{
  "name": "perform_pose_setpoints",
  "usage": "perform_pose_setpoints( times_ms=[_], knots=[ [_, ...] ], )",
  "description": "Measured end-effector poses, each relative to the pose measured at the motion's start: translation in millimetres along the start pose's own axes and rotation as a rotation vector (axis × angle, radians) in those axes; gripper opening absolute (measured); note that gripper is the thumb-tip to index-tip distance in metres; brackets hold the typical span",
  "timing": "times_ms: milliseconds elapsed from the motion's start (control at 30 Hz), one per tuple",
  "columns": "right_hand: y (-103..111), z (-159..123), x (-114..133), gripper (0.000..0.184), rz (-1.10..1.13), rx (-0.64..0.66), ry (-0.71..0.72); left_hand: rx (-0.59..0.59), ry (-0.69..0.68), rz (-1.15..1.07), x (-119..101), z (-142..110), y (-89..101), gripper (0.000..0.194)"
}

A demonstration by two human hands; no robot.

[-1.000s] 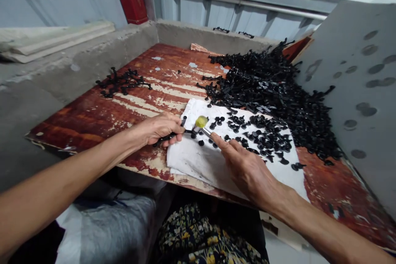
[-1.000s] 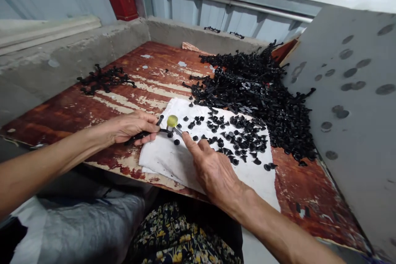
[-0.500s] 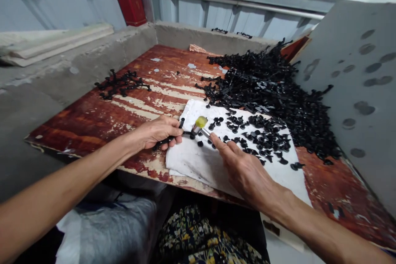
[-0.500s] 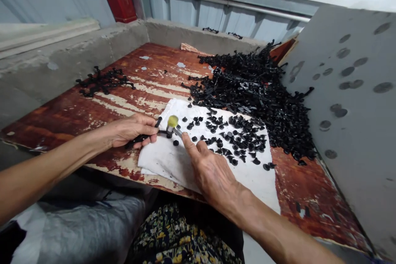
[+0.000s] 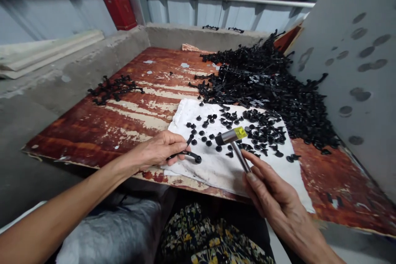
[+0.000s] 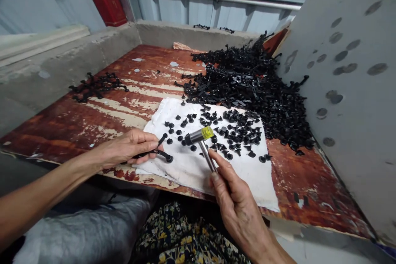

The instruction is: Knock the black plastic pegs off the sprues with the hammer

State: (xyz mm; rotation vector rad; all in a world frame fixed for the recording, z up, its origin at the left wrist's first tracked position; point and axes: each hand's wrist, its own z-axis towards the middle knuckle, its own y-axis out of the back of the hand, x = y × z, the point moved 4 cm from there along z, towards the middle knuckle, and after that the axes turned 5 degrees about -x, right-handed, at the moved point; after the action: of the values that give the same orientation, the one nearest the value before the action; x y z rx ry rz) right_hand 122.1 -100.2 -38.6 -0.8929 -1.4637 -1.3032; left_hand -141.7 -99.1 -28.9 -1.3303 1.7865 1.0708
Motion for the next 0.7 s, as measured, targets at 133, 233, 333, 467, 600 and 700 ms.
perform_pose_setpoints(
  times_ms=[133,233,333,467,600,700],
  knots=[
    [0.8,0.5,-9.2,0.046,0.023,0.002,-0.061,0.001,0.027,-0.014,0.3,4.1,-3.0,0.032],
    [0.4,4.0,-8.8,0.045,0.018,0.022,-0.053,-0.014,0.059,-0.014,0.5,4.8,-3.6,0.030],
    [-0.4,6.5,-8.2,0.043,0.015,0.040,-0.044,-0.007,0.054,0.015,0.2,5.4,-3.6,0.029],
    [-0.3,6.7,-7.5,0.044,-0.002,0.045,-0.026,0.001,0.046,0.028,0.0,5.7,-3.3,0.030],
    [0.0,6.2,-7.3,0.043,-0.028,0.042,-0.005,-0.021,0.062,0.014,-1.2,5.4,-3.4,0.027],
    [-0.4,6.4,-8.1,0.044,-0.062,0.059,0.018,-0.013,0.068,0.011,-2.5,5.5,-4.4,0.028]
  ],
)
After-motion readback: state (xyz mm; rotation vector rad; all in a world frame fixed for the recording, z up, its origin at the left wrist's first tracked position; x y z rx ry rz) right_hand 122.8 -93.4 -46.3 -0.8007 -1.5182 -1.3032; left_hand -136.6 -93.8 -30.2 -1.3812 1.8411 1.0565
